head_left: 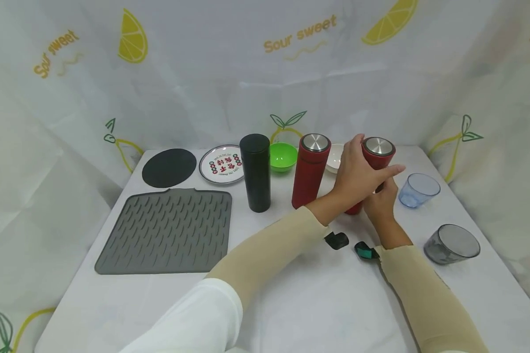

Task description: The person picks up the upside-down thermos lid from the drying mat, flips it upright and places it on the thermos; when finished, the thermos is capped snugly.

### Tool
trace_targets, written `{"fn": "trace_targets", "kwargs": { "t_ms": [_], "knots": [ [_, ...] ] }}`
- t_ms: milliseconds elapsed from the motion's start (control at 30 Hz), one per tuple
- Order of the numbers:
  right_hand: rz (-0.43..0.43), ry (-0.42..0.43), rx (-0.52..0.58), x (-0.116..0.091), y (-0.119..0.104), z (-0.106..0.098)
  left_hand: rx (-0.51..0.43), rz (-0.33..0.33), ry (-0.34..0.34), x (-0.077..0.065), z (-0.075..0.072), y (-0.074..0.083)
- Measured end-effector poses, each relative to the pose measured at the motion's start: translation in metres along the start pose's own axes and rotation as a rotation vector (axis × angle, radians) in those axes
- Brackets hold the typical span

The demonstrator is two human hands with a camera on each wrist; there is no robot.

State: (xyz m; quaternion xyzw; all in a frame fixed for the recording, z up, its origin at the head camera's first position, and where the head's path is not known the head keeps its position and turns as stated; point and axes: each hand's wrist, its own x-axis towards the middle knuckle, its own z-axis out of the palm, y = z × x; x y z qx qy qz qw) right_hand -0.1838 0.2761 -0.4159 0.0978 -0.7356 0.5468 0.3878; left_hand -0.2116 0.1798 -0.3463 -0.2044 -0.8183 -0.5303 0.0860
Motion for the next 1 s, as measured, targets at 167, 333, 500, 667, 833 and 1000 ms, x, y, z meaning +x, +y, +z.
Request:
{"fn": "trace_targets", "kwargs": {
  "t_ms": [167, 333, 500, 667, 833, 1000],
  "knots": [
    [0.030, -0.001, 0.005, -0.003, -0.001, 0.001, -0.055, -0.018, 0.076, 0.000, 0.000, 0.001],
    [0.008, -0.020, -0.005, -0.003, -0.001, 0.004, -0.197, 0.044, -0.034, 0.006, -0.007, -0.017],
    [0.021, -0.044, 0.016, 0.000, 0.001, 0.010, -0.312, 0.059, -0.141, 0.011, -0.011, -0.033],
    [0.035, -0.055, -0.003, 0.001, 0.004, 0.011, -0.329, 0.079, -0.181, 0.007, -0.011, -0.040],
    [0.110, -0.098, 0.009, 0.004, 0.013, 0.004, -0.087, 0.141, -0.124, -0.020, -0.021, -0.036],
    [0.250, -0.218, -0.008, 0.001, 0.030, -0.011, 0.090, 0.293, -0.257, -0.065, -0.052, -0.036]
  ]
}}
